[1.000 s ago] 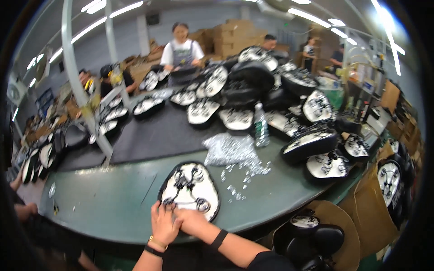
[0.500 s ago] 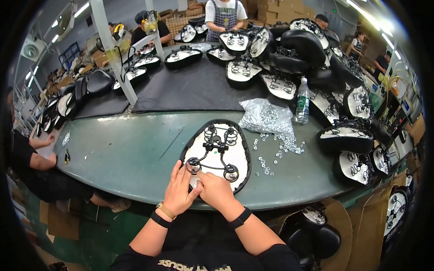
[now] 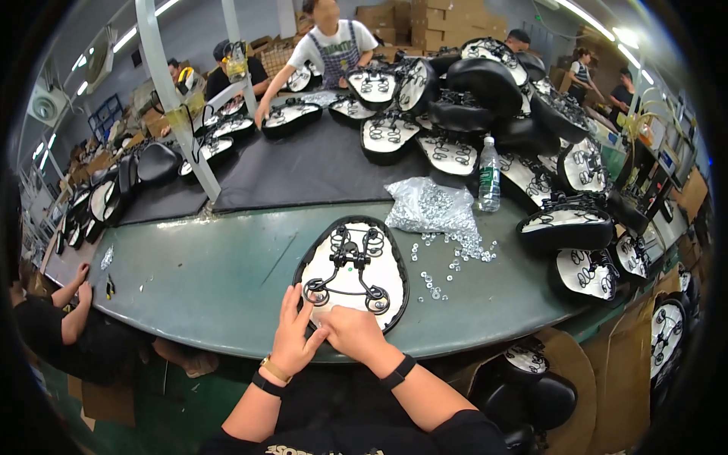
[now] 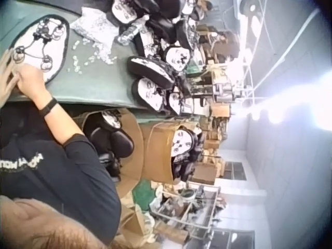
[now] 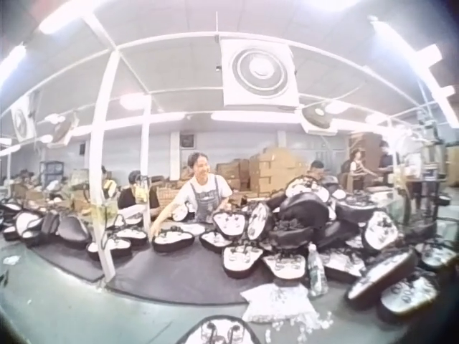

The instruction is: The person picks up a bicycle seat, places washers onto the metal frame by hand, and then places the assembled seat into a cardboard box before repeating the process.

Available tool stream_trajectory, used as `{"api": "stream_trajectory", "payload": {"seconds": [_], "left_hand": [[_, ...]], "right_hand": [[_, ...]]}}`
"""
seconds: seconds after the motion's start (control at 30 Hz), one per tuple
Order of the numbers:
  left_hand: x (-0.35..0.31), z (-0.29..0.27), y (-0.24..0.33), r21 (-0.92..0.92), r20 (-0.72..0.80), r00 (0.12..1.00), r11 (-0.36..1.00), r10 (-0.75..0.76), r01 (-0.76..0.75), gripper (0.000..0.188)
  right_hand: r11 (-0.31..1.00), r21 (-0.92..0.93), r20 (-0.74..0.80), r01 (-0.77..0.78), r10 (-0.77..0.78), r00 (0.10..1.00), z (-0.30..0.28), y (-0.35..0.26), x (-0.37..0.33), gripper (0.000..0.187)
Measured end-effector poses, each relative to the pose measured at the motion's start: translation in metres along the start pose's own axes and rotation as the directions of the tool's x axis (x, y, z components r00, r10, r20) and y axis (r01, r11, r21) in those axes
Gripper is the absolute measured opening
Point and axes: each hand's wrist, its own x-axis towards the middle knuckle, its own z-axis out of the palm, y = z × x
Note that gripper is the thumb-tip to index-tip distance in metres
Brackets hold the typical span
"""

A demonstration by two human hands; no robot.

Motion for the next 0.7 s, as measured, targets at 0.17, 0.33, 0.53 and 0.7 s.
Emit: {"api": "stream_trajectory", "payload": {"seconds": [0.17, 0.33, 0.53, 0.7], "left_hand": [[-0.008, 0.02, -0.001, -0.397, -0.182, 0.905, 0.871, -0.384, 0.29, 0.083], [0.001, 0.036, -0.038, -0.685, 0.041, 0.858, 0.611, -0.512, 0.396, 0.066], [0.013, -0.001, -0.04, -0.888, 0.152, 0.74, 0.239, -0.655, 0.393, 0.056], [0.009, -0.042, -0.046, -0.877, 0.316, 0.755, 0.127, -0.575, 0.464, 0.043]], "right_hand": [[0.987, 0.141, -0.224, 0.077, -0.044, 0.974, -0.023, -0.01, -0.02, 0.026], [0.979, 0.196, -0.319, -0.056, 0.118, 0.94, -0.061, 0.001, -0.039, 0.023], [0.896, 0.333, -0.308, -0.292, 0.397, 0.865, -0.1, 0.043, -0.06, 0.031], [0.443, 0.659, 0.154, -0.608, 0.712, 0.685, -0.125, 0.059, -0.053, 0.067]]}}
